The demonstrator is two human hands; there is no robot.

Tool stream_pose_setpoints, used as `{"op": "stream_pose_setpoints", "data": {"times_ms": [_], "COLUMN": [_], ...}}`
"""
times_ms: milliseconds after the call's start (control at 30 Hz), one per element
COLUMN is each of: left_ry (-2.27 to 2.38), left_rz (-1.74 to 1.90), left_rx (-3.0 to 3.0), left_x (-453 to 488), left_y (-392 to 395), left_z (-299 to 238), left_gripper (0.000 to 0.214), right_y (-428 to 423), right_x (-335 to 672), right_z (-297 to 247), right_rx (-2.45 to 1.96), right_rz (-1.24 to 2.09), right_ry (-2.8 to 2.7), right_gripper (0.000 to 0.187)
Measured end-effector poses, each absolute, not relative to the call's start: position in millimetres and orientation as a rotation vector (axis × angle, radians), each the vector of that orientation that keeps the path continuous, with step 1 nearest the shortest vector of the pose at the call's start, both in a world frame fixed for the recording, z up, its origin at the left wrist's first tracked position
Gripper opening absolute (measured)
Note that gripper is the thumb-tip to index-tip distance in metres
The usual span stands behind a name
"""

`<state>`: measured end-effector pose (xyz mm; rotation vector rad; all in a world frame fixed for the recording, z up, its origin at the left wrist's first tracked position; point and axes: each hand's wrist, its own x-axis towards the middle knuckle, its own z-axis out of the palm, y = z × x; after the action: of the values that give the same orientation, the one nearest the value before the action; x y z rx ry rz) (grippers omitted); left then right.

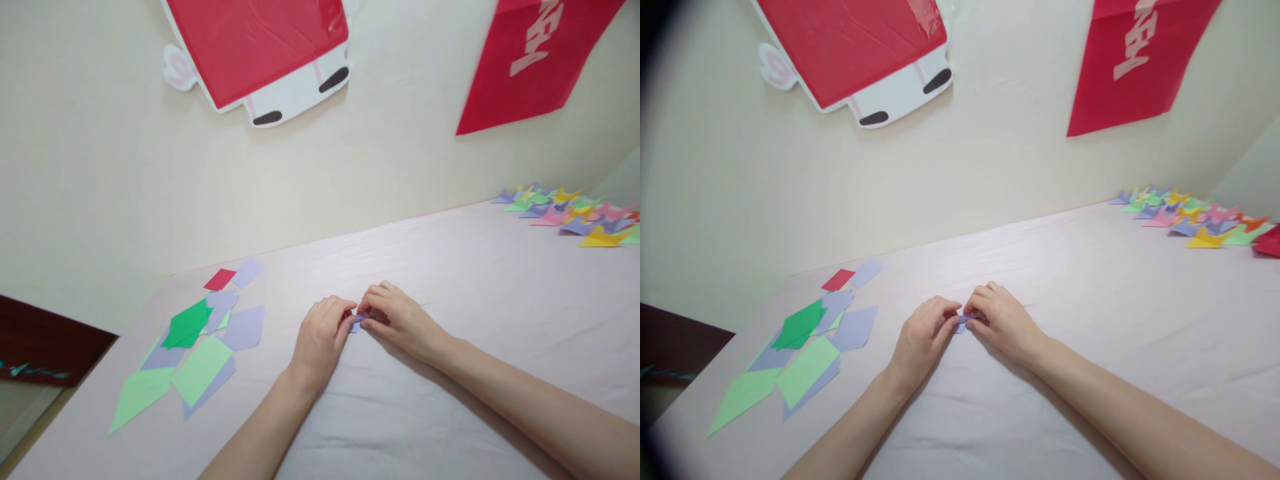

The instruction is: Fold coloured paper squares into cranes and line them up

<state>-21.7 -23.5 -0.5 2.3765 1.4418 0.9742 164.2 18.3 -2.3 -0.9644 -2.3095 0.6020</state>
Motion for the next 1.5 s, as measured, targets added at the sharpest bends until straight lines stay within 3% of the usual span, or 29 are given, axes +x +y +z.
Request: {"op": "stream_pose_setpoints", "data": {"times_ms": [167, 267, 733, 1133, 1500], "left_ry": [1.468, 1.526, 1.578, 1.612, 1.505], "left_rz": [0.903, 0.879, 1.024, 1.000, 1.462], "left_rx": [2.304, 2.294, 1.966, 2.203, 1.698], "left_x": [-20.3, -19.5, -25.1, -20.4, -10.0], "left_y": [-26.9, -28.7, -23.1, -27.3, -28.2], "left_z": [-0.2, 0.1, 3.4, 4.3, 6.7], "left_gripper": [0.012, 0.003, 0.013, 0.005, 0.006], "right_y": [17.8, 20.0, 34.6, 27.5, 16.9], "right_x": [162.7, 164.0, 158.4, 154.8, 147.7], "right_z": [-2.9, -2.8, -0.9, 2.7, -0.6], "right_rx": [-0.957, -0.961, -0.905, -0.734, -0.949], "right_rz": [0.613, 0.667, 0.720, 0.437, 0.936], "right_ry": [-2.287, -2.256, -2.237, -2.227, -1.841], "right_gripper": [0.013, 0.014, 0.016, 0.012, 0.012]}}
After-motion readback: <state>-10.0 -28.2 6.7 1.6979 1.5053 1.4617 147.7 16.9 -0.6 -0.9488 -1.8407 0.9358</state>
